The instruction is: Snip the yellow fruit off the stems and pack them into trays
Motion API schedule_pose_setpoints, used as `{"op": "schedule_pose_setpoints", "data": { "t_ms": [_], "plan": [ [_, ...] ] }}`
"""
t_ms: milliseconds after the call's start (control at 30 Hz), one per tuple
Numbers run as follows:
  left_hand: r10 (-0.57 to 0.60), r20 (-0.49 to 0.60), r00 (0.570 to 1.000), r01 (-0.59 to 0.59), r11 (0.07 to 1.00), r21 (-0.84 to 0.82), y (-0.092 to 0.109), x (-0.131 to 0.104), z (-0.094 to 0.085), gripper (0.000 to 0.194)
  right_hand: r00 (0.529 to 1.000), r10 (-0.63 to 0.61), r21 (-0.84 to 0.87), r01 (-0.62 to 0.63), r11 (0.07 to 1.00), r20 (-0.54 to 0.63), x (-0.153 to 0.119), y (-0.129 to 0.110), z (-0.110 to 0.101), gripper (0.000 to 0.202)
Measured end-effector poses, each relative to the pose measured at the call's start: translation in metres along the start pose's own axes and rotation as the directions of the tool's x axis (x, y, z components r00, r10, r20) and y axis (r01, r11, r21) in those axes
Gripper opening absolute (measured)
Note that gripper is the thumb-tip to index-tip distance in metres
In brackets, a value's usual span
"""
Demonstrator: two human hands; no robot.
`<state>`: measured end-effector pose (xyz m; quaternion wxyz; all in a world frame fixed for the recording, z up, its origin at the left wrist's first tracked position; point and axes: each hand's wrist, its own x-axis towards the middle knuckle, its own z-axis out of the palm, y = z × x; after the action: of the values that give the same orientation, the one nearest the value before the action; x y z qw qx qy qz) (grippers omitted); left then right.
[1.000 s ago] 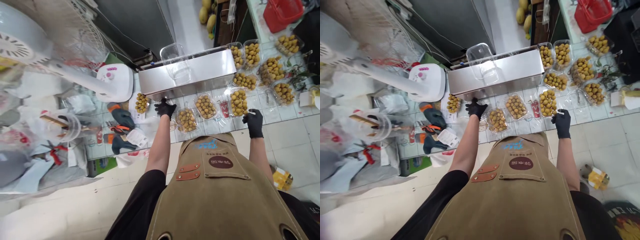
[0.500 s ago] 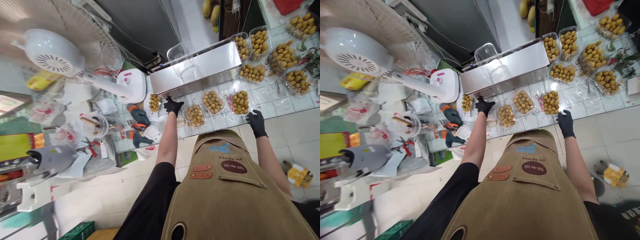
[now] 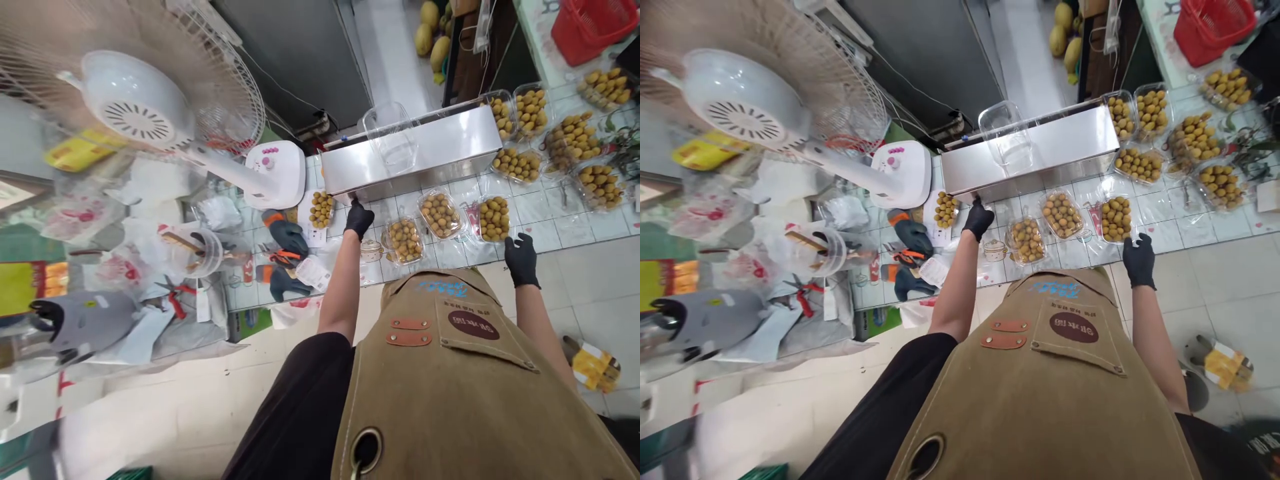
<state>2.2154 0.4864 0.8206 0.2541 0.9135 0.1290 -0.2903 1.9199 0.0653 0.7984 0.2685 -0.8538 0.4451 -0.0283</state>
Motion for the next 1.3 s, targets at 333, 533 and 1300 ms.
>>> {"op": "schedule_pose_setpoints", "data": {
  "t_ms": [333,533,1300],
  "plan": [
    [0.699,-0.05,0.714,-0.7,0.714,-0.005,0.035,-0.122,-0.009,0.042,0.973,-0.042,0.452,-0.068,0.889,0.228,-0.056,-0.1,-0.062,0.063],
    [0.98,0.177,0.087,-0.936,0.141,-0.321,0.088,-0.165,0.094,0.041,0.843,0.069,0.574,-0.421,0.702,0.533,-0.071,-0.107,-0.068,0.07],
    [0.364,0.067,0.929,-0.367,0.93,0.035,0.242,-0.084,0.257,0.047,0.855,-0.026,0.32,-0.166,0.933,0.518,0.08,-0.015,-0.011,0.033]
  ]
}}
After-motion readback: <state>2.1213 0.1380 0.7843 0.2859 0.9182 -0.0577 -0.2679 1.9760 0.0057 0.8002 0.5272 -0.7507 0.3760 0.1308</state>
